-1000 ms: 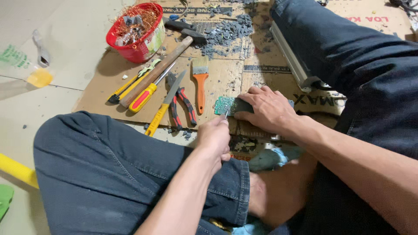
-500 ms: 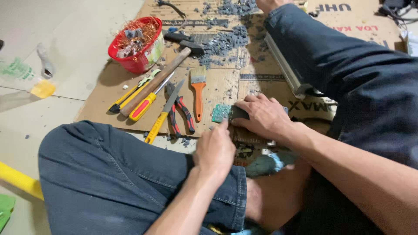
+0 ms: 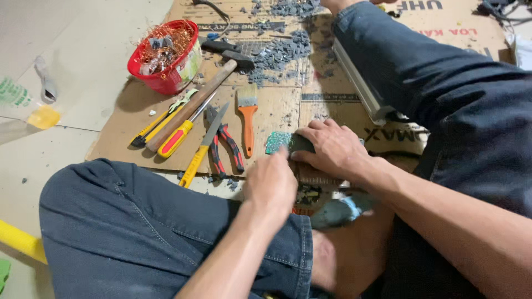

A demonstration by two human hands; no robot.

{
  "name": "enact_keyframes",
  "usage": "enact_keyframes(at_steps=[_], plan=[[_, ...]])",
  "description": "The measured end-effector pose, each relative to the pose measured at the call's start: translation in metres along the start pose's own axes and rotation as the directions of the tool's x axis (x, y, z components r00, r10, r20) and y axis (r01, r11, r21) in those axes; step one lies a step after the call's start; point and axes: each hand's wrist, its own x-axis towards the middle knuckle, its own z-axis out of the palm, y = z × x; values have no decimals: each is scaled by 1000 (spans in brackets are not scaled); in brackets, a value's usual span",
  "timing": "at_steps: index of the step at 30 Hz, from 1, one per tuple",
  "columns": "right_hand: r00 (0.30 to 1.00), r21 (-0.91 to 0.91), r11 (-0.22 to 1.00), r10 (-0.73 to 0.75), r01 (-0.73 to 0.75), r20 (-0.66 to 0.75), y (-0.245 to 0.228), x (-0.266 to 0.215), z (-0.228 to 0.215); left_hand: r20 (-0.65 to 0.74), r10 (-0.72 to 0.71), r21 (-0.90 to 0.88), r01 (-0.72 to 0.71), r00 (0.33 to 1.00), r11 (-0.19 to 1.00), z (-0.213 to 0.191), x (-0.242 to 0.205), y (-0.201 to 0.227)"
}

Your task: The person scrapes a green circuit board with a small metal tool to remove material, then uses a brush to sweep away the debris. The person continues scraping and brushing the board repeatedly.

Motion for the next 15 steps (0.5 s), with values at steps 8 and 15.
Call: enact_keyframes(at_steps=[8, 15], plan=[[1000, 2, 1000, -27, 27, -1, 1, -1, -2, -24, 14, 46, -13, 1000, 999, 0, 4, -5], [1000, -13, 1000, -3, 3, -28, -6, -6, -1, -73, 2, 43, 1, 997, 999, -7, 0, -4]])
